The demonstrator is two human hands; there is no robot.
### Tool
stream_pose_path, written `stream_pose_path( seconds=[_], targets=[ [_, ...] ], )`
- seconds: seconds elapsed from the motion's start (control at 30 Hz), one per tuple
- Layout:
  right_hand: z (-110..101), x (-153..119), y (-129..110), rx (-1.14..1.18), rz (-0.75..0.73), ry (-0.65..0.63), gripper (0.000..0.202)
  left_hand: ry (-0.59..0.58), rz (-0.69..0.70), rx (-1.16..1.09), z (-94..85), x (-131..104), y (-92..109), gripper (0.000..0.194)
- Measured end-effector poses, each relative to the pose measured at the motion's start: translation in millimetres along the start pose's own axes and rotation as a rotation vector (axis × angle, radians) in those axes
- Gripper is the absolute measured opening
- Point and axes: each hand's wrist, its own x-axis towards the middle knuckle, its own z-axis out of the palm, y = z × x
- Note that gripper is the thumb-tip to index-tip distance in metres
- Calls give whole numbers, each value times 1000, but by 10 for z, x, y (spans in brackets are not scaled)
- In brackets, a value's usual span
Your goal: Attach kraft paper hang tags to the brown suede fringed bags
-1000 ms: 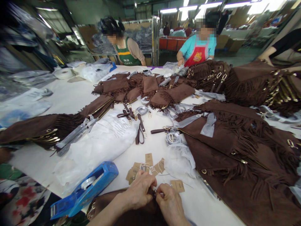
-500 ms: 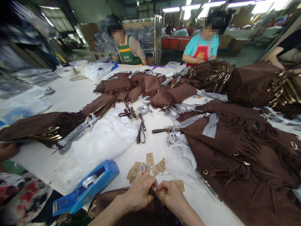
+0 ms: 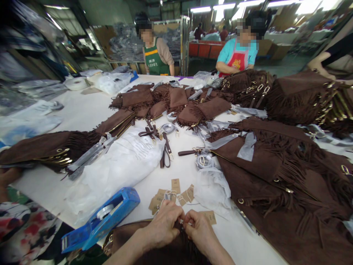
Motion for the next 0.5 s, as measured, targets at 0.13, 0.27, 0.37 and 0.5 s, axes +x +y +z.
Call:
stream_pose_path(
  seconds=[0.13,0.27,0.37,0.5],
  targets=[
    [-33,23,-88,16,26,-81,6,-31,-20,25,-39,-19,45,26],
    [-32,8,-123,46,22,-109,16,-50,-7,36,-14,-77,45,28],
    [10,-64,-94,69,16,-102,11,11,48,26,75,-135,-9,26],
    [51,-177,-64,97,-48,-148,18,136,125,23,229,-205,-92,29]
  ],
)
